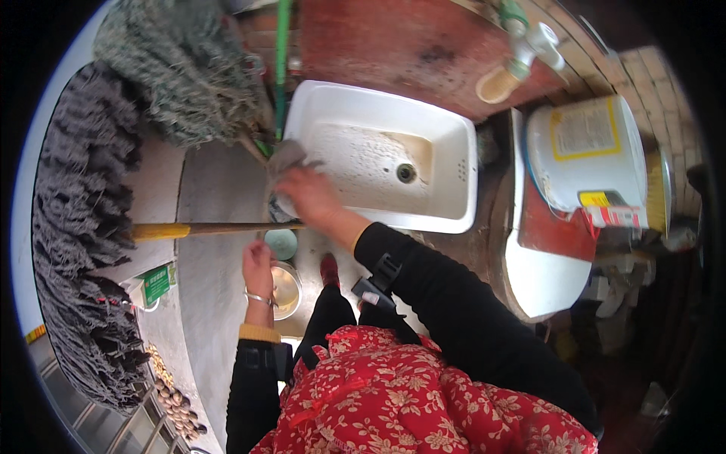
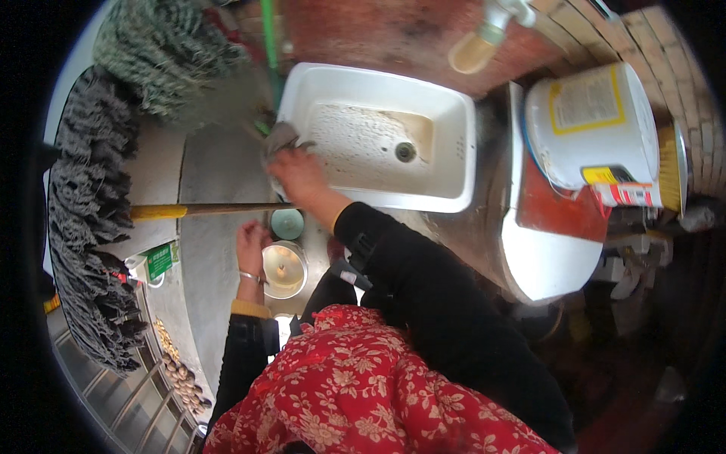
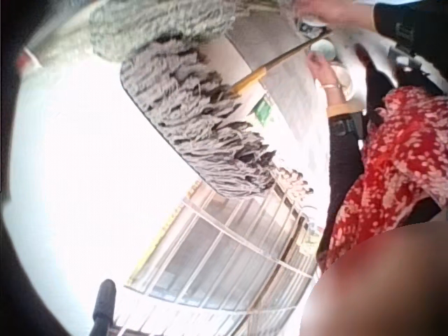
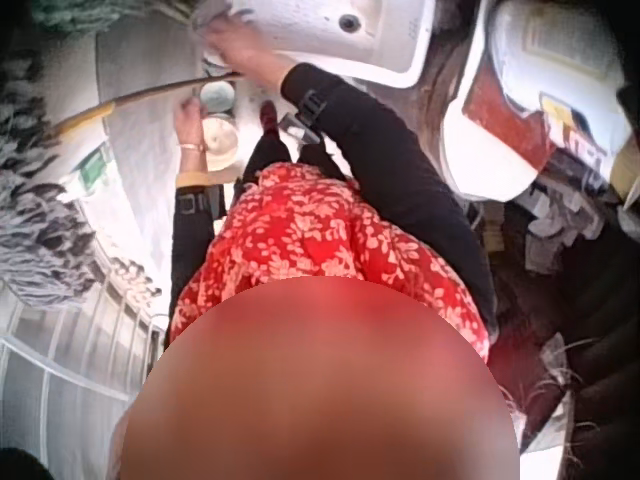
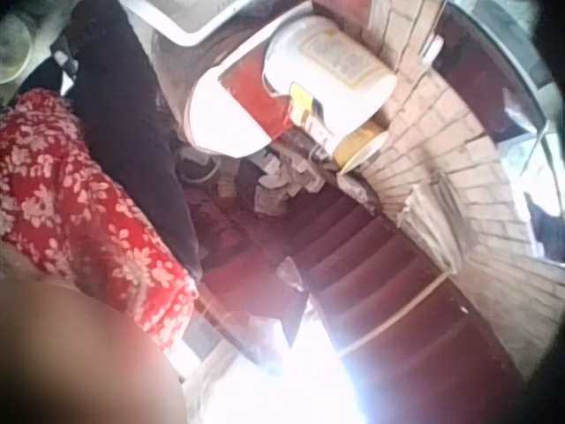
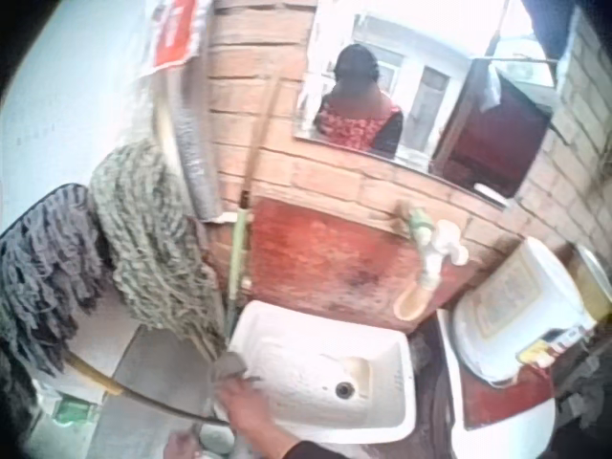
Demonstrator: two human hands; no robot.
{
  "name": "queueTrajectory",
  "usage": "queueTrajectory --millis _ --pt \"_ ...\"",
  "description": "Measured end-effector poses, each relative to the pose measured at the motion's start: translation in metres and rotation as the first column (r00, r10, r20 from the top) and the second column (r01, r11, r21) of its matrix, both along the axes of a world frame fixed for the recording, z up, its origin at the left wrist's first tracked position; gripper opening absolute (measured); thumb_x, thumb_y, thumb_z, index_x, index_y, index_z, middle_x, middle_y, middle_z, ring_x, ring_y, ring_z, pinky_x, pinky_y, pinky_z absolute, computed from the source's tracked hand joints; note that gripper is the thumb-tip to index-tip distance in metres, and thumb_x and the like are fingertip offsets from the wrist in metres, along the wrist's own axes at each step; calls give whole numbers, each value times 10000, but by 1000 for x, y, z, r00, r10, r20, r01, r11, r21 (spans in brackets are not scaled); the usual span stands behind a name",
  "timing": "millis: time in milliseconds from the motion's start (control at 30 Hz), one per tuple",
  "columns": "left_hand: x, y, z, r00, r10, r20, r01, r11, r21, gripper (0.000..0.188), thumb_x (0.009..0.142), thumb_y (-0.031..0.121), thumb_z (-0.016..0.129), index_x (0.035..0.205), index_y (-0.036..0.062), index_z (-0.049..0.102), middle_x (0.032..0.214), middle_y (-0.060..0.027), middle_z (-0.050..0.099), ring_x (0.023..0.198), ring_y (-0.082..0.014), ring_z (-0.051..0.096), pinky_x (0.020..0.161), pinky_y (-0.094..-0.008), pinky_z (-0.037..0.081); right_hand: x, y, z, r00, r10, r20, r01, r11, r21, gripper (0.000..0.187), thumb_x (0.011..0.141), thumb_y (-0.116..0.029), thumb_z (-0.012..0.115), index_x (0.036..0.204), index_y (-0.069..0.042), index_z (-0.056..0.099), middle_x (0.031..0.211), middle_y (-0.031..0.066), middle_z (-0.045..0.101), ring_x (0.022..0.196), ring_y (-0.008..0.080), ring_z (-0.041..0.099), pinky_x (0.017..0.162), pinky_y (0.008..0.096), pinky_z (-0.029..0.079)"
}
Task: The person fills a basin with water, washes a gray cloth by hand, wrings it out, and uses it to wipe a countertop and sink. They repeat the washing and wringing steps, then refill the basin.
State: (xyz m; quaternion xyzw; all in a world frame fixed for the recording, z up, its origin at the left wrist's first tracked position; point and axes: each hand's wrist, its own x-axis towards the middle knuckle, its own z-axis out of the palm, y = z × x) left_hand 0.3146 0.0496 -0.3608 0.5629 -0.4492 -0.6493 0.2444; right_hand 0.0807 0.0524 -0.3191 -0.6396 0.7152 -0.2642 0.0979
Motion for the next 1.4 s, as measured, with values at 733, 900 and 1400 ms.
queueTrajectory --millis 733,900,1400 --pt "-173 -48 -5 684 221 696 444 630 -637 440 903 231 581 1277 20 486 1149 -198 579 1038 -405 548 863 -492 460 -316 140 28 688 -669 -282 711 700 73 524 776 -135 691 1261 -282 556 1256 70 537 1187 356 486 951 503 442" --pt "-172 -47 -6 683 258 683 443 597 -669 416 903 222 581 1263 32 499 1136 -186 592 1027 -401 561 849 -489 466 -305 157 0 648 -604 -463 757 577 306 542 793 -135 646 1296 -301 528 1344 69 488 1248 331 454 997 462 435" --pt "-170 -54 -20 696 145 703 439 689 -577 403 882 235 607 1225 43 520 1155 -190 595 1088 -393 555 877 -494 472 -205 245 48 692 -712 117 580 645 497 491 849 -68 556 1331 -155 519 1264 120 584 1202 262 541 1012 374 436"
